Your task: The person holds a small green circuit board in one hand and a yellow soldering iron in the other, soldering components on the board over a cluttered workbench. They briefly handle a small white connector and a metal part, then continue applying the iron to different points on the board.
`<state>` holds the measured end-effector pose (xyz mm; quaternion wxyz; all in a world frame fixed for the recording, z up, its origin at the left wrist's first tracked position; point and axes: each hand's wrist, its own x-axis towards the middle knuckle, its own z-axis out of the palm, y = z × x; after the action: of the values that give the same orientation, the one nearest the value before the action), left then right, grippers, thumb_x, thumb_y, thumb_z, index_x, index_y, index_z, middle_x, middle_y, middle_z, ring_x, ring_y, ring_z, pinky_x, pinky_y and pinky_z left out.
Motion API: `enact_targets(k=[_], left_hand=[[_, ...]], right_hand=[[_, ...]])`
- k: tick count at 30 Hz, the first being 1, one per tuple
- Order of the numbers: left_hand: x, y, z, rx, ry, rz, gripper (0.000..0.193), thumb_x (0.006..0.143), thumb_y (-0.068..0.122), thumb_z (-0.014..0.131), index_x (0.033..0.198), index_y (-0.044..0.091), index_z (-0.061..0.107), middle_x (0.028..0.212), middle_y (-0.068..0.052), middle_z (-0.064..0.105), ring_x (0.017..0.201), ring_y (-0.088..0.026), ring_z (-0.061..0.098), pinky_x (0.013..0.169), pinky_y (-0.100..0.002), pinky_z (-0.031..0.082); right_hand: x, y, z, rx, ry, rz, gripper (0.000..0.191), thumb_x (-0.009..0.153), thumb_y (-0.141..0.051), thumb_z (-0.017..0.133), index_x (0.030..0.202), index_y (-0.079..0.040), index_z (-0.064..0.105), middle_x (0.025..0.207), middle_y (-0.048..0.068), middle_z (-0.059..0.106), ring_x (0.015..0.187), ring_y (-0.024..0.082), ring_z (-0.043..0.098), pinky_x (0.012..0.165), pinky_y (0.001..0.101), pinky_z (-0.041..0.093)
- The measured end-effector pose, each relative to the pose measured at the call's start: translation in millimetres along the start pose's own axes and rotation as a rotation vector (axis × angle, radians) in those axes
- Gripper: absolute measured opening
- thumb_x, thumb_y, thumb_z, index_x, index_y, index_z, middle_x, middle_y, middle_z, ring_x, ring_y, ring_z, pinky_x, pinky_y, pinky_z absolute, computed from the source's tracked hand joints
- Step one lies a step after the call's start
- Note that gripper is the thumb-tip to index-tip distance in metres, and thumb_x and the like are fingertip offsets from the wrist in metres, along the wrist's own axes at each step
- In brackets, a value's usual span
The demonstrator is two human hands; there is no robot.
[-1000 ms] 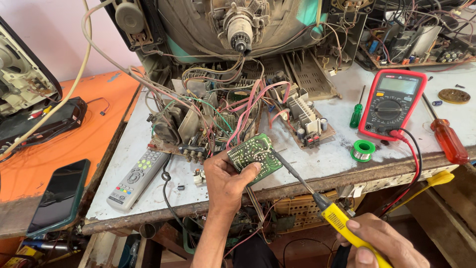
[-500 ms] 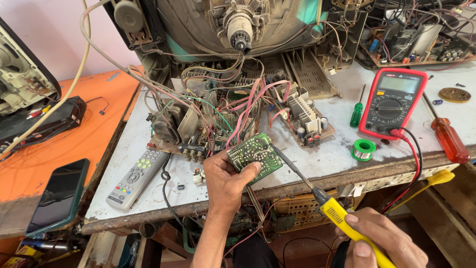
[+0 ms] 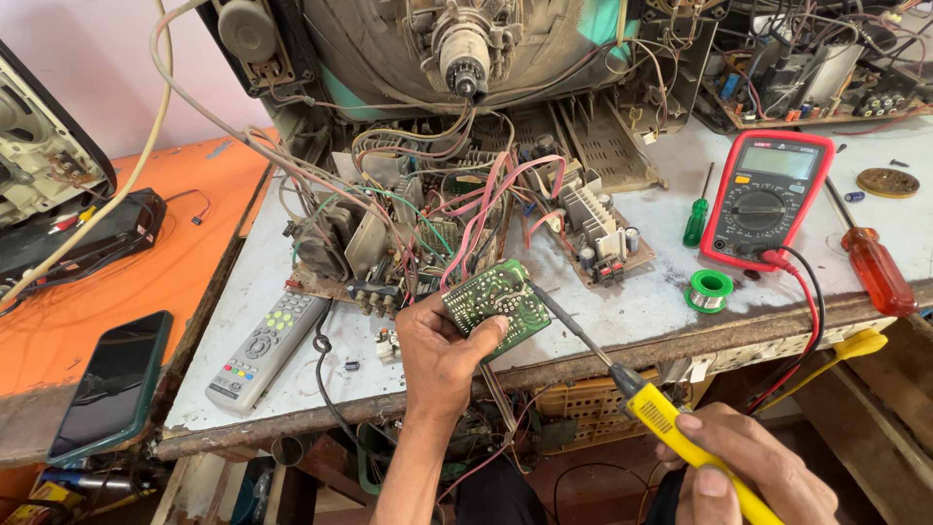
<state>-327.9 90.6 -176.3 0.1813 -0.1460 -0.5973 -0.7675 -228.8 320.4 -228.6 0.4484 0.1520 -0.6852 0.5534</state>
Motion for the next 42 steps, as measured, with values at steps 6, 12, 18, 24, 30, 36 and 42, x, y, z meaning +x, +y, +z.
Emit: enact_targets(k=[6,12,18,24,30,36,42], left_hand=[[-0.1,-1.8,-1.5,0.038,-0.005,0.023,0.02,0.076,0.001,0.075,0.096,-0.005,0.078,0.084,-0.005,0.077,0.072,-0.007,0.067,0.065,-0.022,0.051],[0.5,-1.1,-3.9,0.027,-0.021,0.028,0.023,0.077,0.001,0.075,0.1,-0.005,0.077,0.086,-0.004,0.077,0.075,-0.007,0.068,0.069,-0.022,0.054],[-2.1,2.5,-4.4,0.056,-0.018,0.034,0.026,0.077,0.001,0.075,0.102,-0.006,0.077,0.087,-0.004,0.076,0.075,-0.007,0.067,0.069,-0.022,0.053],[-2.4,4.0,-4.7,0.084,-0.016,0.037,0.026,0.077,0.001,0.076,0.102,-0.007,0.078,0.086,-0.005,0.077,0.074,-0.007,0.067,0.067,-0.022,0.052],[-2.9,5.2,-3.5,0.064,-0.021,0.045,0.028,0.076,0.002,0.077,0.103,-0.006,0.077,0.087,-0.004,0.077,0.076,-0.007,0.068,0.07,-0.021,0.054],[-1.8,6.4,-7.3,0.105,-0.016,0.028,0.028,0.076,0.001,0.077,0.103,-0.006,0.077,0.085,-0.004,0.076,0.074,-0.007,0.066,0.065,-0.022,0.05],[-1.5,5.4,-7.7,0.074,-0.019,0.047,0.025,0.077,0.001,0.078,0.101,-0.006,0.077,0.087,-0.005,0.077,0.076,-0.007,0.068,0.07,-0.022,0.054]], right_hand=[[4.2,0.5,-17.2,0.018,0.025,0.134,0.049,0.103,-0.036,0.056,0.117,0.011,0.059,0.091,0.026,0.068,0.075,0.023,0.073,0.075,0.0351,0.062],[23.6,13.8,-53.6,0.065,0.095,0.393,0.038,0.111,-0.024,0.052,0.108,0.013,0.063,0.087,0.022,0.069,0.063,0.018,0.063,0.058,0.0273,0.05],[60.1,-21.6,-37.8,-0.214,0.036,0.38,0.032,0.108,-0.019,0.05,0.103,0.006,0.068,0.066,0.009,0.06,0.053,0.008,0.048,0.05,0.0214,0.037],[80.9,-47.2,-11.6,-0.299,0.013,0.437,0.026,0.104,-0.016,0.056,0.108,0.002,0.074,0.066,0.006,0.062,0.054,0.007,0.05,0.048,0.0222,0.039],[87.4,-44.7,-10.6,-0.242,-0.133,0.311,0.026,0.103,-0.019,0.057,0.105,0.001,0.073,0.065,0.005,0.064,0.054,0.007,0.052,0.048,0.0218,0.039],[91.7,-49.4,-2.7,-0.3,-0.126,0.314,0.027,0.103,-0.018,0.056,0.107,0.003,0.073,0.067,0.005,0.064,0.059,0.008,0.055,0.053,0.0225,0.042],[92.6,-49.7,1.1,-0.367,-0.131,0.297,0.027,0.104,-0.017,0.056,0.106,0.002,0.074,0.064,0.005,0.063,0.057,0.009,0.055,0.053,0.0232,0.042]])
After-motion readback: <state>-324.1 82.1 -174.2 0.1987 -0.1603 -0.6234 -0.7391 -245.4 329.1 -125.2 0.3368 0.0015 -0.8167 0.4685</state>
